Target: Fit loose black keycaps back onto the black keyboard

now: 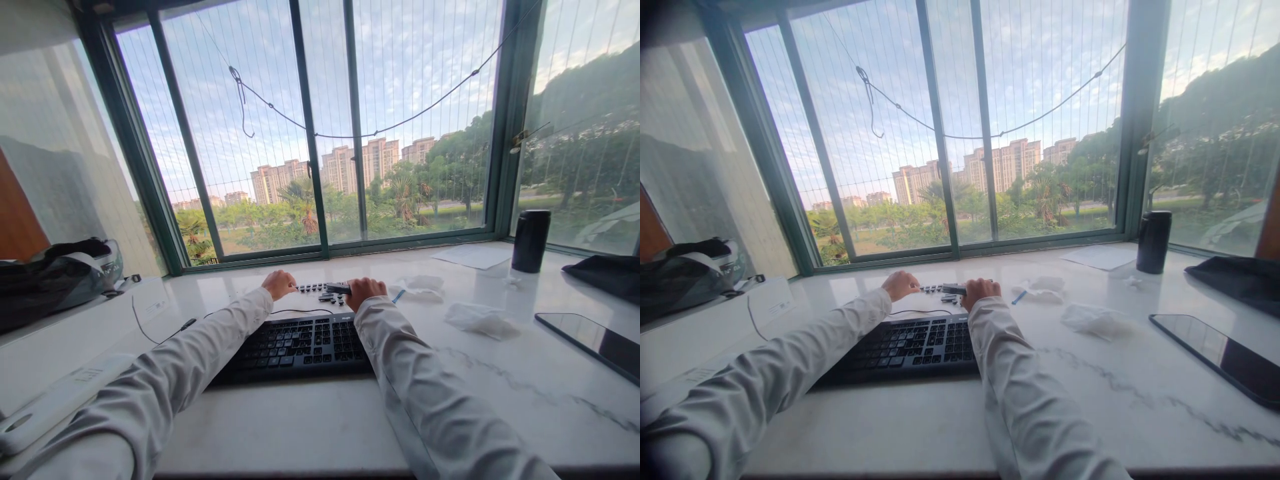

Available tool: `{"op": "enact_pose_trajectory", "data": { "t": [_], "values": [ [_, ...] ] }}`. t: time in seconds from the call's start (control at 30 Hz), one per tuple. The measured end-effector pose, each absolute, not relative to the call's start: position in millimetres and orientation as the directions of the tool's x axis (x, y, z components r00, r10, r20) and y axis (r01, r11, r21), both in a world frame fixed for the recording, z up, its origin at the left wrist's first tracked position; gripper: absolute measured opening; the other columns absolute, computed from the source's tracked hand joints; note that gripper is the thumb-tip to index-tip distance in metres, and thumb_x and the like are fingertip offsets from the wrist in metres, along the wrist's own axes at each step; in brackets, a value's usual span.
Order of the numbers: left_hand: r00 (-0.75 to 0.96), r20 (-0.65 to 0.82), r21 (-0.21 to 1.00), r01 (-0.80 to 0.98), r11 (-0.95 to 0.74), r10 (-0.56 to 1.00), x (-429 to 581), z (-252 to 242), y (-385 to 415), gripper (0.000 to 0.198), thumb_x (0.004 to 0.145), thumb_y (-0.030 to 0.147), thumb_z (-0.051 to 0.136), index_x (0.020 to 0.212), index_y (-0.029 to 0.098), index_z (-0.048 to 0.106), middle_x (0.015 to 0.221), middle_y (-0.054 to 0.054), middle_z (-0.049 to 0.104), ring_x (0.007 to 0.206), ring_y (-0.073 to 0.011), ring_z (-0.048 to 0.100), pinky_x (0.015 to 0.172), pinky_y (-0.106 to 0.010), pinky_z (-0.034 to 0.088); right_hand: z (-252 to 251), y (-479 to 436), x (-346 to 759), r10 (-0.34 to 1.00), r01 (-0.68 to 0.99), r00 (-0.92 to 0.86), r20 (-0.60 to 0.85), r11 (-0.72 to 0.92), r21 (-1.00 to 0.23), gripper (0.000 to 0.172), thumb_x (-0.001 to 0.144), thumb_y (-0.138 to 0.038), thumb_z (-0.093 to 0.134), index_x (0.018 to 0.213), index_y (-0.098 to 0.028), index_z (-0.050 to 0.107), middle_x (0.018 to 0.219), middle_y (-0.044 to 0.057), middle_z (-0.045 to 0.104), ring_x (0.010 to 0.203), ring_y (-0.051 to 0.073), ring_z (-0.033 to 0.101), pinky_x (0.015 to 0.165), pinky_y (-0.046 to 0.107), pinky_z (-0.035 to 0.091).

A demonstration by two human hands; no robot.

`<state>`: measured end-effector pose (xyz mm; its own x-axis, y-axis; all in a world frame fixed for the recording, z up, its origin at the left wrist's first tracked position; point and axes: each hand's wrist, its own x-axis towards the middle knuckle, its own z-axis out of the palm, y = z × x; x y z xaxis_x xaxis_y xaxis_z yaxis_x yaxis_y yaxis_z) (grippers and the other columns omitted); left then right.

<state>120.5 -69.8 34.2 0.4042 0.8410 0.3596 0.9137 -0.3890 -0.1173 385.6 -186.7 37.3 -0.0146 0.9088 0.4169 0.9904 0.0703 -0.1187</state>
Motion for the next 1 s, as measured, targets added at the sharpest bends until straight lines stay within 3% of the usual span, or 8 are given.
{"op": "enact_pose_trajectory", "data": {
  "t": [0.2, 0.43, 0.6, 0.83, 0.93, 1.0],
  "values": [
    [0.434, 0.367, 0.039, 0.877, -0.480, 0.823, 79, 65, -123, 0.028, 0.071, 0.047, 0.063, 0.080, 0.024, 0.075, 0.075, -0.002, 0.071, 0.072, -0.0172, 0.063, 0.064, -0.023, 0.040, 36, -186, 387, 0.913, 0.993, -0.011, 0.407, 0.056, -0.100, 0.027, 0.078, -0.032, 0.048, 0.092, -0.023, 0.068, 0.091, 0.012, 0.067, 0.088, 0.026, 0.061, 0.075, 0.038, 0.040],
    [0.376, 0.275, 0.355, 0.816, -0.457, 0.885, 21, 43, -176, 0.039, 0.069, 0.054, 0.062, 0.087, 0.022, 0.074, 0.073, -0.002, 0.070, 0.057, -0.0131, 0.054, 0.056, -0.023, 0.037, 41, -193, 382, 0.907, 0.995, 0.060, 0.417, -0.020, -0.100, 0.030, 0.083, -0.033, 0.044, 0.095, -0.025, 0.070, 0.091, 0.013, 0.068, 0.086, 0.028, 0.062, 0.072, 0.039, 0.039],
    [0.463, 0.250, 0.431, 0.733, -0.526, 0.850, 3, 36, -179, 0.043, 0.066, 0.055, 0.065, 0.092, 0.021, 0.074, 0.082, -0.003, 0.067, 0.049, -0.0072, 0.037, 0.051, -0.024, 0.029, 42, -195, 370, 0.905, 0.996, 0.089, 0.415, -0.083, -0.033, 0.029, 0.082, -0.032, 0.046, 0.095, -0.025, 0.070, 0.090, 0.013, 0.069, 0.083, 0.027, 0.063, 0.069, 0.036, 0.039],
    [0.573, 0.317, 0.434, 0.622, -0.653, 0.756, 17, 26, -185, 0.038, 0.069, 0.054, 0.064, 0.085, 0.021, 0.075, 0.078, -0.003, 0.065, 0.064, -0.0107, 0.049, 0.062, -0.023, 0.035, 41, -199, 360, 0.827, 0.999, -0.034, 0.561, 0.014, 0.040, 0.031, 0.083, -0.038, 0.045, 0.095, -0.023, 0.069, 0.085, 0.011, 0.069, 0.077, 0.023, 0.061, 0.067, 0.033, 0.038],
    [0.583, 0.334, 0.427, 0.607, -0.670, 0.741, 25, 20, -191, 0.035, 0.068, 0.053, 0.066, 0.084, 0.022, 0.076, 0.079, -0.002, 0.066, 0.067, -0.0118, 0.053, 0.065, -0.023, 0.037, 42, -201, 349, 0.792, 0.995, -0.002, 0.610, 0.065, -0.081, 0.031, 0.081, -0.044, 0.047, 0.082, -0.023, 0.070, 0.078, 0.009, 0.068, 0.072, 0.021, 0.060, 0.064, 0.031, 0.037],
    [0.577, 0.342, 0.427, 0.608, -0.669, 0.742, 28, 18, -193, 0.034, 0.067, 0.052, 0.067, 0.083, 0.023, 0.076, 0.079, -0.002, 0.068, 0.069, -0.0127, 0.056, 0.066, -0.023, 0.038, 42, -199, 333, 0.796, 0.935, 0.072, 0.600, 0.156, -0.320, 0.039, 0.079, -0.052, 0.047, 0.068, -0.021, 0.067, 0.068, 0.007, 0.065, 0.065, 0.019, 0.057, 0.059, 0.029, 0.036]
  ]
}}
